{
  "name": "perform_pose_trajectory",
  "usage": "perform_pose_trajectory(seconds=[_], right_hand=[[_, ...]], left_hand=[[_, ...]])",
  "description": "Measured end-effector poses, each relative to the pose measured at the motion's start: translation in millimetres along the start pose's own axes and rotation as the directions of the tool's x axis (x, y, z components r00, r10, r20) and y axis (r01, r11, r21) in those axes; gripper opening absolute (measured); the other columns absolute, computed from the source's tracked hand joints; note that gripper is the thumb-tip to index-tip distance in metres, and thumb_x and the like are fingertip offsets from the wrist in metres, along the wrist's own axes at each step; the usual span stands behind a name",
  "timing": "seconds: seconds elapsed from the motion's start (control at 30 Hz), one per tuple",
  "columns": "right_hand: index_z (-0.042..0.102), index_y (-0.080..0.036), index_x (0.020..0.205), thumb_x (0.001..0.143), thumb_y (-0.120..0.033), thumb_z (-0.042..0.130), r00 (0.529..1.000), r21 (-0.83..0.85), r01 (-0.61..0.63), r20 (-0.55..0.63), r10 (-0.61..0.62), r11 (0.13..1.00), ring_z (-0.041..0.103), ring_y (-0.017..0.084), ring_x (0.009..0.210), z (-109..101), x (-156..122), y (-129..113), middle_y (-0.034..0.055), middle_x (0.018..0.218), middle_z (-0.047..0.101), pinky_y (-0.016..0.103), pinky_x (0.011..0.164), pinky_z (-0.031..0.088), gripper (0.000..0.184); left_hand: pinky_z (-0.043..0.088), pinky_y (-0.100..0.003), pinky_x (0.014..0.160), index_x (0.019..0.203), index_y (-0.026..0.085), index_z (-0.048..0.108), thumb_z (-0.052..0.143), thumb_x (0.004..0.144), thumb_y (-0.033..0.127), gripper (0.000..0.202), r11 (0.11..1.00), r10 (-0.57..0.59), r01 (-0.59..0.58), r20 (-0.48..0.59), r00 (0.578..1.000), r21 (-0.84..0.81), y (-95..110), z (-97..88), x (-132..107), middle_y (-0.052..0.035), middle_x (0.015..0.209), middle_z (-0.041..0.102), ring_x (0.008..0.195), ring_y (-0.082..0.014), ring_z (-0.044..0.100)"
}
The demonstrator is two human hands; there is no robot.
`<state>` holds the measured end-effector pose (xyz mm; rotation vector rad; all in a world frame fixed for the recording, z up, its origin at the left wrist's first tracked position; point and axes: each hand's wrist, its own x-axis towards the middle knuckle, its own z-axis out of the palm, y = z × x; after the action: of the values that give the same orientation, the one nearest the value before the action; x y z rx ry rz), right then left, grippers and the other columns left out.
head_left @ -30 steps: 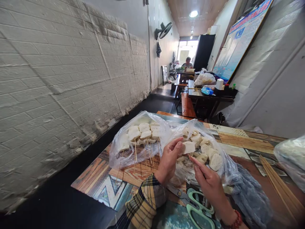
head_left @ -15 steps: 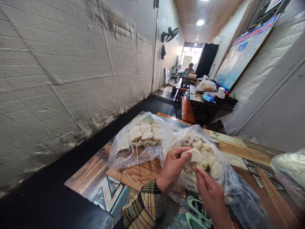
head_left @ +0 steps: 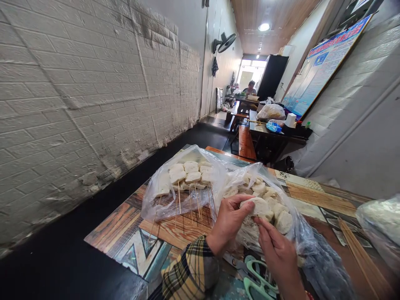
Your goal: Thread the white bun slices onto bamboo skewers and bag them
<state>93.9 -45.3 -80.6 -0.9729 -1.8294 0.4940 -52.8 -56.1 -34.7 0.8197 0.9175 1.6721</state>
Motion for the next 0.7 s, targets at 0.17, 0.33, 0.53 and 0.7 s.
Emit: perform_pose_trajectory(seconds=[0.17,0.33,0.53,0.7], right_hand=[[0.078,-0.019,0.093,0.09,-0.039,0.053,1.0,-0.026,0.006,0.013,-0.006,1.0,0.073,0.02,0.056,-3,5,-6,0.0068,0.085,0.08,0.025,0.053,0.06,0.032],[0.078,-0.019,0.087,0.09,-0.04,0.051,1.0,-0.057,-0.02,0.007,0.02,0.998,0.075,0.023,0.066,-3,7,-6,0.0072,0.08,0.079,0.027,0.06,0.061,0.034],[0.075,-0.02,0.086,0.091,-0.039,0.051,1.0,-0.074,-0.004,0.025,0.006,0.997,0.074,0.021,0.065,-3,4,0,0.005,0.076,0.077,0.026,0.063,0.06,0.032],[0.074,-0.021,0.078,0.093,-0.039,0.048,0.996,-0.073,0.026,0.093,-0.019,0.997,0.07,0.018,0.055,-9,4,2,0.0017,0.06,0.07,0.023,0.055,0.057,0.035]], left_hand=[[0.047,-0.031,0.081,0.089,0.017,0.079,0.079,0.069,0.041,0.031,1.0,-0.004,0.004,-0.001,1.0,0.014,-6,-0.1,1,-0.0075,0.089,0.075,0.083,-0.0193,0.063],[0.047,-0.029,0.077,0.085,0.017,0.079,0.081,0.067,0.039,0.028,1.0,-0.019,0.019,-0.001,1.0,-0.015,-6,4.2,-1,-0.0072,0.089,0.074,0.08,-0.0177,0.061],[0.046,-0.027,0.077,0.089,0.017,0.078,0.078,0.071,0.038,0.028,1.0,-0.005,0.005,0.0,1.0,-0.006,0,7.3,-6,-0.0067,0.09,0.074,0.082,-0.017,0.061],[0.046,-0.026,0.073,0.094,0.018,0.078,0.076,0.073,0.038,0.03,1.0,0.008,-0.007,0.062,0.998,-0.022,4,4.8,-9,-0.0067,0.092,0.073,0.08,-0.0169,0.061]])
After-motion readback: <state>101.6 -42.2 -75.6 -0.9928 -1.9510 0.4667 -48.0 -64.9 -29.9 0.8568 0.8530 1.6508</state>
